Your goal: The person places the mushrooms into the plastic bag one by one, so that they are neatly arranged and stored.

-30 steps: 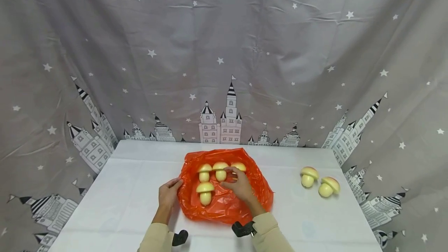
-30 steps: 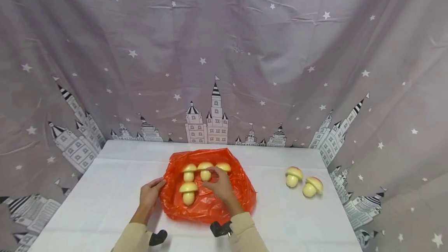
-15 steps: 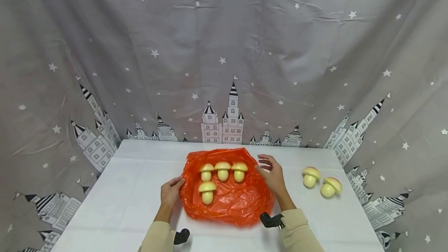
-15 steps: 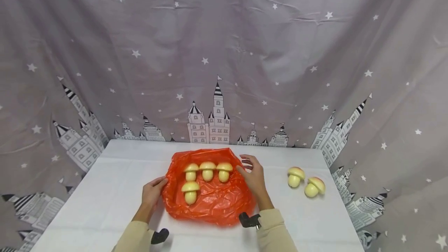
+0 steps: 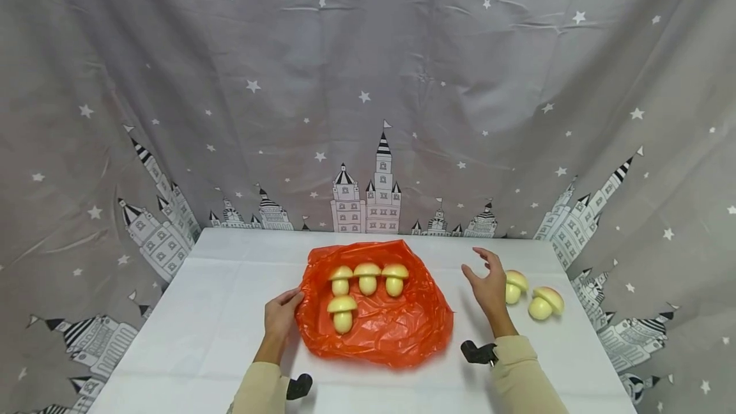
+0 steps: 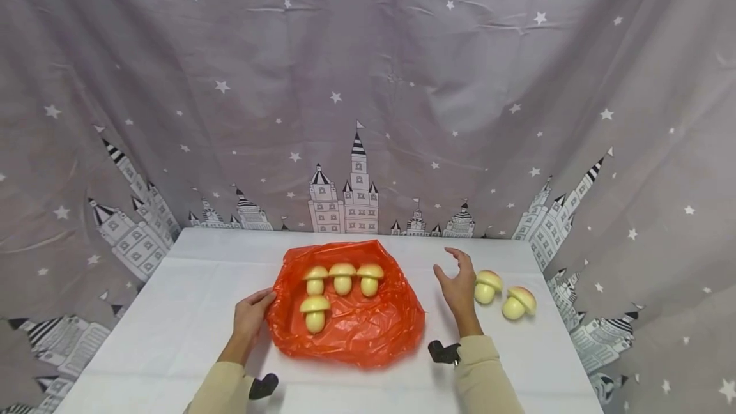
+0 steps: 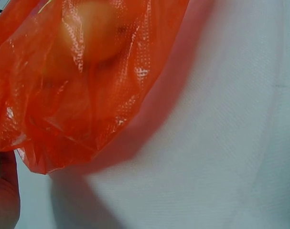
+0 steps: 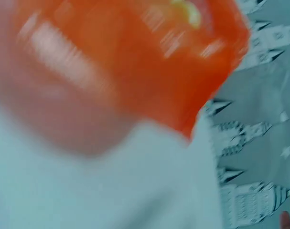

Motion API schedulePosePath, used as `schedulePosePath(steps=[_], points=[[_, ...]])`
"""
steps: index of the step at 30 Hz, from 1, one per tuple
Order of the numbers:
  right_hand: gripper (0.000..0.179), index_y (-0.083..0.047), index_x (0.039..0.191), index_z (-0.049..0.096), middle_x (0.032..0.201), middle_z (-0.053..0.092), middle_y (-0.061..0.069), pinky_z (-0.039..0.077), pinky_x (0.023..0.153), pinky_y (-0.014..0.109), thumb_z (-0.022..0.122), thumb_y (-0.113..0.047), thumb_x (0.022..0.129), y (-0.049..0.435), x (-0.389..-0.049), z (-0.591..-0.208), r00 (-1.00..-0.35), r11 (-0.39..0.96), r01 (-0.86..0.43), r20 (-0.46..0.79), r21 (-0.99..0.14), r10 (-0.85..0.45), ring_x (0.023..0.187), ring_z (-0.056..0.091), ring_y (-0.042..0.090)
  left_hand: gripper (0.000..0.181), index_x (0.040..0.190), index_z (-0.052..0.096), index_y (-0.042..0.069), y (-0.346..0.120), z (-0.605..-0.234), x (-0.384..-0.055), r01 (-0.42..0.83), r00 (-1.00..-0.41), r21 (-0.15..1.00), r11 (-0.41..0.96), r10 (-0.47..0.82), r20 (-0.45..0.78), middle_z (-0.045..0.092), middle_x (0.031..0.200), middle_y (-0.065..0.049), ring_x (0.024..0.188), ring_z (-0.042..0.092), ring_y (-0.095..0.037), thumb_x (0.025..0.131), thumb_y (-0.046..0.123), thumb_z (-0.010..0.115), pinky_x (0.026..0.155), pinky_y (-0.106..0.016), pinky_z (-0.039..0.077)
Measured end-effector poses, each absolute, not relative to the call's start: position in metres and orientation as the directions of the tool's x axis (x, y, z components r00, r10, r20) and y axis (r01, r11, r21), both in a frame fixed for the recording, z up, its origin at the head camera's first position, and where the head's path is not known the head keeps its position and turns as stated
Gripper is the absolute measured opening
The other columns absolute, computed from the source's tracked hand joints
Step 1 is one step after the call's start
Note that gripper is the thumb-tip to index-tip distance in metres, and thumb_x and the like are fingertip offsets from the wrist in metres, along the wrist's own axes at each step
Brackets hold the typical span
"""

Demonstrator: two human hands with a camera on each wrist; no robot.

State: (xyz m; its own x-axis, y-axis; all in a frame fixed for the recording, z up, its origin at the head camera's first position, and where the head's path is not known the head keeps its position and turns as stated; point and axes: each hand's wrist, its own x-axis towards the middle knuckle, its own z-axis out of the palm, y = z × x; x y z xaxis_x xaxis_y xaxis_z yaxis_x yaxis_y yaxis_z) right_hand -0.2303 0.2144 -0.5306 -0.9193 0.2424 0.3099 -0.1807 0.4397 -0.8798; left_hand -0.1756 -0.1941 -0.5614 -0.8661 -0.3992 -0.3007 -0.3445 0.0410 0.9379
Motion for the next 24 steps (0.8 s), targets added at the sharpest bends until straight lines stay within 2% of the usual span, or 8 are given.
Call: schedulePosePath(steps=[3,6,9,13,16,20,24], points=[[0.046,0.001,0.125,0.057,0.13,0.052,0.021,0.032,0.107,0.051,0.073,-0.004,0.082,0.227,-0.229,-0.54,-0.917,0.476,-0.156,0.306,-0.866,0.257,0.125,0.043,0.037,0.039,0.128,0.058,-0.004,-0.193,-0.561,-0.176,-0.349,-0.866,0.936,0.041,-0.396,-0.305,0.054,0.131,-0.025,0.114,0.053,-0.031,0.098,0.02,0.057,0.102,-0.042,0.044],[0.048,0.0,0.125,0.056,0.132,0.05,0.021,0.03,0.108,0.053,0.074,-0.004,0.08,0.239,-0.229,-0.548,-0.914,0.487,-0.13,0.294,-0.864,0.278,0.128,0.042,0.037,0.04,0.128,0.058,-0.005,-0.193,-0.56,-0.177,-0.344,-0.867,0.938,0.035,-0.396,-0.303,0.054,0.131,-0.025,0.114,0.053,-0.03,0.097,0.021,0.058,0.1,-0.037,0.046],[0.052,0.0,0.128,0.054,0.135,0.047,0.022,0.03,0.107,0.053,0.075,-0.004,0.08,0.251,-0.23,-0.553,-0.908,0.492,-0.125,0.299,-0.862,0.293,0.127,0.04,0.039,0.041,0.127,0.059,-0.005,-0.192,-0.559,-0.179,-0.34,-0.867,0.94,0.026,-0.396,-0.302,0.055,0.129,-0.024,0.108,0.055,-0.026,0.096,0.021,0.06,0.089,-0.023,0.05],[0.058,0.001,0.13,0.051,0.137,0.042,0.025,0.03,0.106,0.055,0.076,-0.001,0.077,0.262,-0.232,-0.557,-0.898,0.507,-0.133,0.32,-0.852,0.302,0.126,0.039,0.042,0.039,0.125,0.06,-0.006,-0.194,-0.558,-0.179,-0.337,-0.867,0.941,0.017,-0.396,-0.303,0.056,0.126,-0.024,0.096,0.058,-0.015,0.095,0.019,0.062,0.071,-0.01,0.048],[0.062,0.001,0.133,0.047,0.138,0.039,0.027,0.03,0.104,0.055,0.075,-0.003,0.078,0.27,-0.232,-0.558,-0.911,0.509,-0.085,0.274,-0.857,0.309,0.123,0.041,0.043,0.04,0.125,0.059,-0.006,-0.194,-0.557,-0.179,-0.338,-0.868,0.941,0.017,-0.391,-0.305,0.056,0.127,-0.025,0.097,0.058,-0.017,0.095,0.02,0.062,0.072,-0.01,0.049],[0.065,-0.001,0.139,0.041,0.142,0.033,0.027,0.031,0.104,0.055,0.073,-0.007,0.083,0.28,-0.231,-0.559,-0.94,0.5,0.021,0.153,-0.866,0.305,0.122,0.041,0.043,0.04,0.126,0.059,-0.006,-0.194,-0.557,-0.179,-0.35,-0.865,0.936,0.029,-0.393,-0.311,0.055,0.129,-0.025,0.108,0.055,-0.026,0.096,0.02,0.06,0.075,-0.012,0.049],[0.066,-0.002,0.142,0.038,0.146,0.03,0.029,0.026,0.109,0.055,0.071,-0.007,0.085,0.291,-0.234,-0.557,-0.96,0.521,0.077,0.078,-0.85,0.27,0.131,0.033,0.044,0.04,0.126,0.059,-0.006,-0.192,-0.556,-0.18,-0.347,-0.866,0.937,0.032,-0.394,-0.307,0.055,0.128,-0.025,0.107,0.055,-0.025,0.096,0.021,0.06,0.075,-0.011,0.048]])
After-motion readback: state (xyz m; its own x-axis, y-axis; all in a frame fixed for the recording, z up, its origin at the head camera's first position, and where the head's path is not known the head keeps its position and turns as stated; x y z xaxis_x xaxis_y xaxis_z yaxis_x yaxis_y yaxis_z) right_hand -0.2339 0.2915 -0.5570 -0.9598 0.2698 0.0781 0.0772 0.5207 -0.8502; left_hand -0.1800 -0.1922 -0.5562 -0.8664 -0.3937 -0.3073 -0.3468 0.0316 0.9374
